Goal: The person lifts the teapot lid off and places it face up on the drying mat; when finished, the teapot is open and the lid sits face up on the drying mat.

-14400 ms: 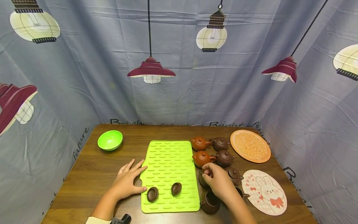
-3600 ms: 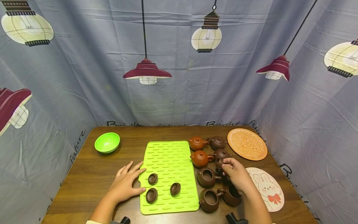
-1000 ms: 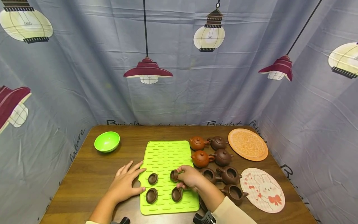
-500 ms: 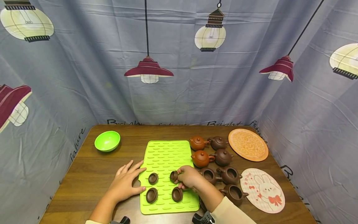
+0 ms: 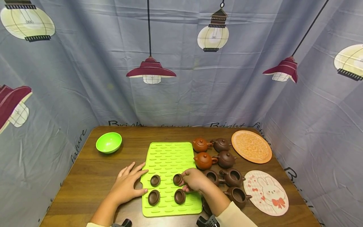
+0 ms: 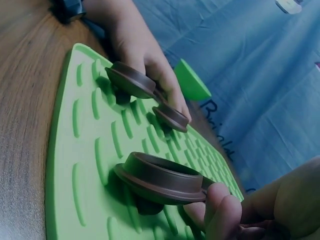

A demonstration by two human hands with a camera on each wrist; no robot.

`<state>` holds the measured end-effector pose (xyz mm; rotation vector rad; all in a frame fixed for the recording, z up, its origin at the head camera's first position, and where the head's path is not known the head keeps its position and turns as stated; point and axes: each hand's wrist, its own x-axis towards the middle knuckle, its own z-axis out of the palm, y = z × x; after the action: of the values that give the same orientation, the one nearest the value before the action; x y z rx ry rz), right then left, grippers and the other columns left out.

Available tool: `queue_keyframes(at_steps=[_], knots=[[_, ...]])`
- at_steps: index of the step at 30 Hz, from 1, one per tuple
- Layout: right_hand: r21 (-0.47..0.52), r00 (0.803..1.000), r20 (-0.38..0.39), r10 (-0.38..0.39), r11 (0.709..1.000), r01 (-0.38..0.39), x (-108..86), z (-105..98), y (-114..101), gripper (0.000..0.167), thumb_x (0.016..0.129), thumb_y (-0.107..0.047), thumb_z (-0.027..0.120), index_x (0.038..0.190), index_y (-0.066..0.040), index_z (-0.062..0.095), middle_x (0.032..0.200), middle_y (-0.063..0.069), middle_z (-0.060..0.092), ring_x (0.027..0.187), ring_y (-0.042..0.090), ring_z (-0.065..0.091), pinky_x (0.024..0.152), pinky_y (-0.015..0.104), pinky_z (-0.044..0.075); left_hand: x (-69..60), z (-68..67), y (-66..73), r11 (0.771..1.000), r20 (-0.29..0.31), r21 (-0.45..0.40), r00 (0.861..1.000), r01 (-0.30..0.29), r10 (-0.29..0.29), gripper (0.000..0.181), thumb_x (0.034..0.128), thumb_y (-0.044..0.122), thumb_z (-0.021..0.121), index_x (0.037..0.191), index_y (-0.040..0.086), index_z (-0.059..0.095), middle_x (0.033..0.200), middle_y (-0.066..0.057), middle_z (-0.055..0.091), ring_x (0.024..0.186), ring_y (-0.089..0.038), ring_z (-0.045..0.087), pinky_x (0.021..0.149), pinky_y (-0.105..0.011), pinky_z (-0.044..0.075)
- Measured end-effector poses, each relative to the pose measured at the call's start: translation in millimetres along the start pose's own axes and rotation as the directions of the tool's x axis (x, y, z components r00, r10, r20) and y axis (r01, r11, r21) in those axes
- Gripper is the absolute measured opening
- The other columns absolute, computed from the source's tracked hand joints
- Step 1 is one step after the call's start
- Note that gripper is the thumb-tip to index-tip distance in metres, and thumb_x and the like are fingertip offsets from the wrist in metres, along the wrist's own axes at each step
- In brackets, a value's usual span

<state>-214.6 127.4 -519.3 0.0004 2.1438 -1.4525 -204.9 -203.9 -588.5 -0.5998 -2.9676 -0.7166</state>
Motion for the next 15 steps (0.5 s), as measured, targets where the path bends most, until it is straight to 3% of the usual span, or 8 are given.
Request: queue_keyframes(at_steps=[7,10,15], knots=[[-0.046,1.0,-0.014,-0.024,0.999,0.023,-4.0,-2,-1,0.025,0.107,-0.005,0.051,0.121,0.008,0.066,0.09,0.016,0.07,0.057,0.012,0.063,0.052,0.022,0.053,-1.8,1.0,-1.1,1.0,-0.005,-0.001,1.0,-0.004,0.004,0.082,0.0817,0.07,0.076,0.153,0.035,0.056,0.171,0.011,0.033,0.159,-0.039,0.025,0.123,-0.066,0.012],[-0.18,0.995,-0.06,-0.076,0.982,0.064,-7.0,-6,-5,0.024,0.106,-0.007,0.054,0.12,0.007,0.067,0.084,0.014,0.069,0.058,0.016,0.063,0.053,0.026,0.051,-1.3,2.3,-1.4,1.0,-0.023,0.001,1.0,-0.016,0.016,0.081,0.0815,0.069,0.077,0.152,0.034,0.056,0.17,0.009,0.035,0.158,-0.04,0.026,0.122,-0.067,0.013],[-0.365,0.974,-0.147,-0.171,0.925,0.108,-8.6,-18,-14,0.03,0.106,-0.016,0.061,0.131,0.0,0.064,0.084,0.012,0.068,0.061,0.02,0.061,0.054,0.034,0.047,0.3,4.3,-0.9,1.0,-0.04,0.002,0.999,-0.022,0.022,0.08,0.0812,0.067,0.078,0.151,0.034,0.058,0.169,0.009,0.037,0.157,-0.04,0.028,0.121,-0.067,0.015]])
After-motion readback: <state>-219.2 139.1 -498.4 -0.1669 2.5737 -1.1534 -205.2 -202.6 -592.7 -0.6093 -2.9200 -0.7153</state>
